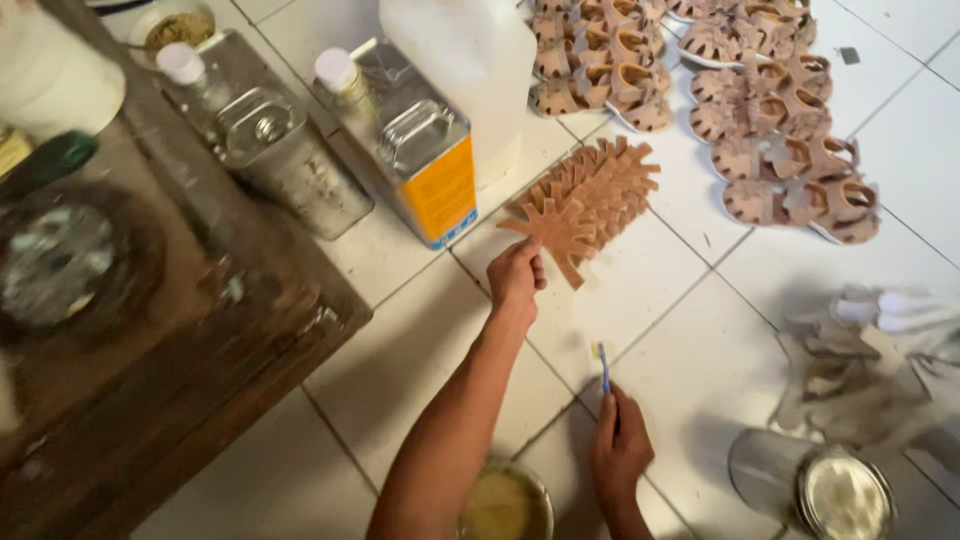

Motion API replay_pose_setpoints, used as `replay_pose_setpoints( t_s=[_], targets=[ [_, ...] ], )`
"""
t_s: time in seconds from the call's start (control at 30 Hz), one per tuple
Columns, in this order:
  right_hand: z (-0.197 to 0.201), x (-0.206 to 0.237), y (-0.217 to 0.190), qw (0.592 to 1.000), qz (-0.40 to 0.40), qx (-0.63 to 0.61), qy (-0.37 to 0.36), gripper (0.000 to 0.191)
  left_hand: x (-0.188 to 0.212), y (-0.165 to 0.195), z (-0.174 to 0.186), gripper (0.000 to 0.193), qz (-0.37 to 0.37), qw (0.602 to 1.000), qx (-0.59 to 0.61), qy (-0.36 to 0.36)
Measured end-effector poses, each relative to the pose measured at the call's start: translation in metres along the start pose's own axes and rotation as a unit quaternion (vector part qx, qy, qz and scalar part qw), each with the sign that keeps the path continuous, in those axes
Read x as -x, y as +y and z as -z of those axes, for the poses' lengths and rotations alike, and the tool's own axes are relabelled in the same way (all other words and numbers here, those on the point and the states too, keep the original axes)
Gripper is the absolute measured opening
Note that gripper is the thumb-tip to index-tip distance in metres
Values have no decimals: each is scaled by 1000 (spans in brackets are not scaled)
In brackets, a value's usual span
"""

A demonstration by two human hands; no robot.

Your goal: The person sits on the floor and uses a toothbrush to spread paste from a bowl onto decorative leather sandal components, coating the pieces by hand and setting the finished pieces on the floor with completed sandals. The person briefly touches a phone on the bench during the work.

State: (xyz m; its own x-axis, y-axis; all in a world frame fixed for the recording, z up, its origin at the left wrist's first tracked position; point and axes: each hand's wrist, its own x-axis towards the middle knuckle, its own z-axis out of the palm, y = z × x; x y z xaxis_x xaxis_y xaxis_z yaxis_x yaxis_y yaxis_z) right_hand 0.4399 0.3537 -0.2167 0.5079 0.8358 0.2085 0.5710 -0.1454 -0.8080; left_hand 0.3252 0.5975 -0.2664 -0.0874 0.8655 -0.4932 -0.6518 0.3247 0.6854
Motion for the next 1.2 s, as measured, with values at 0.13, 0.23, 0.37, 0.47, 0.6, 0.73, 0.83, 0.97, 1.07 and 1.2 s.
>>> replay_pose_setpoints(
  t_s=[0.13, 0.23, 0.37, 0.47, 0.6, 0.73, 0.83, 0.97, 1.07, 1.2],
  targets=[
    [-2, -4, -4, 994, -93, 56, -24, 24, -36, -10, -8, 13, 19, 998, 34, 52],
    [-4, -4, -1, 995, -69, 69, -1, 23, -38, -10, -5, 17, 41, 997, 23, 57],
    [-7, -3, 7, 997, -46, 67, 7, 23, -35, -5, -7, 15, 34, 998, 13, 53],
    [-7, -3, 9, 998, -39, 52, -1, 23, -30, 1, -12, 18, 34, 998, -11, 59],
    [-6, -4, 8, 999, -18, 45, 12, 22, -25, 5, -14, 18, 35, 997, -20, 68],
    [-6, -5, 7, 999, -17, 46, 5, 22, -29, 1, -11, 15, 30, 998, -14, 60],
    [-6, -5, 7, 998, -50, 39, 0, 22, -35, -4, -9, 16, 27, 997, -20, 70],
    [-5, -5, 7, 998, -53, 33, 1, 23, -37, -6, -6, 23, 28, 997, -43, 59],
    [-4, -6, 5, 995, -88, 37, -5, 24, -36, -6, -6, 22, 26, 997, -43, 61],
    [-3, -8, -1, 997, -75, 24, -6, 24, -33, -3, -9, 19, 25, 996, -41, 73]
  ],
)
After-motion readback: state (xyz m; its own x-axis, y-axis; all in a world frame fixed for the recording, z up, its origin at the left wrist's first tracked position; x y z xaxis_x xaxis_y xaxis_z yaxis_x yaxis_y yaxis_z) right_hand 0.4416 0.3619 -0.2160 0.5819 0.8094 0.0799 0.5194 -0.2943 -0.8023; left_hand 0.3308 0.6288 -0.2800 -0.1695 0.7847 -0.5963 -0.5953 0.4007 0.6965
